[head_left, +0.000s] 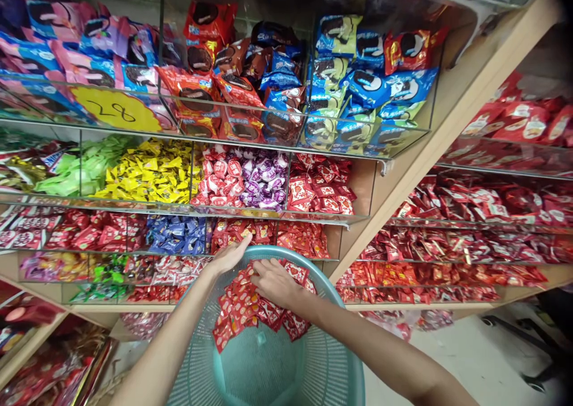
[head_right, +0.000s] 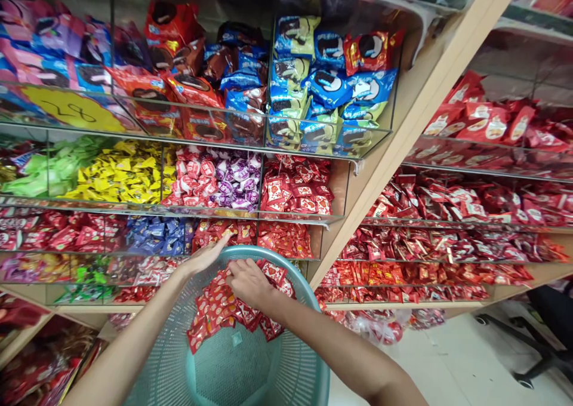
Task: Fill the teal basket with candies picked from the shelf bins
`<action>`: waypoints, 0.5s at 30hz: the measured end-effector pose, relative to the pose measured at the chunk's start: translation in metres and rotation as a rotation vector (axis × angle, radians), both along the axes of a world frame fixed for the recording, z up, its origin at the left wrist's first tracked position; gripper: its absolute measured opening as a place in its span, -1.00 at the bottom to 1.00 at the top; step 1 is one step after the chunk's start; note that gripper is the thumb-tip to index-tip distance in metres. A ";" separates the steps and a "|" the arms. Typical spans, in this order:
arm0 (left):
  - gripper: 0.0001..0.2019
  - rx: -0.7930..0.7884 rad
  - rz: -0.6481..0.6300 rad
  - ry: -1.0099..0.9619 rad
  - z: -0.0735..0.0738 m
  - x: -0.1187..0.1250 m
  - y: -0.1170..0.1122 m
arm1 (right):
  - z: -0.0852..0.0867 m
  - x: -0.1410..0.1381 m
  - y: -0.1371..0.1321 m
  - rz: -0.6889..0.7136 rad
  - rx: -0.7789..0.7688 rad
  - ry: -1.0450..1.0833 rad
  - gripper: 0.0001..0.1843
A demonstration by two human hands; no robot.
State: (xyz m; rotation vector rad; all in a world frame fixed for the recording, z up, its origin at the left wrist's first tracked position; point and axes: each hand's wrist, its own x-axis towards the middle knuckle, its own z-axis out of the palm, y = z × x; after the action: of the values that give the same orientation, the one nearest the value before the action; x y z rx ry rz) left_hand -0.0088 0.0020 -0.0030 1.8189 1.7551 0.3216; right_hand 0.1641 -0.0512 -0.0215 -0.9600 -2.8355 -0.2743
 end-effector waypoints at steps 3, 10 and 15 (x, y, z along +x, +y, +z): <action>-0.25 0.003 -0.008 -0.017 0.000 -0.001 -0.001 | -0.002 0.000 0.000 -0.011 0.029 -0.005 -0.87; -0.22 -0.003 0.016 0.003 0.006 0.002 -0.004 | -0.003 0.000 -0.002 -0.024 0.064 -0.007 -0.85; -0.24 0.008 0.005 -0.009 0.005 0.003 -0.004 | -0.007 0.001 -0.005 -0.014 0.068 -0.003 -0.90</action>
State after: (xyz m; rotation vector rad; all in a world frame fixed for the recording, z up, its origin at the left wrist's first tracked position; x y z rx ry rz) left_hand -0.0062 -0.0021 0.0024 1.8162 1.7544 0.3387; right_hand 0.1648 -0.0566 -0.0290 -0.9675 -2.8036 -0.3711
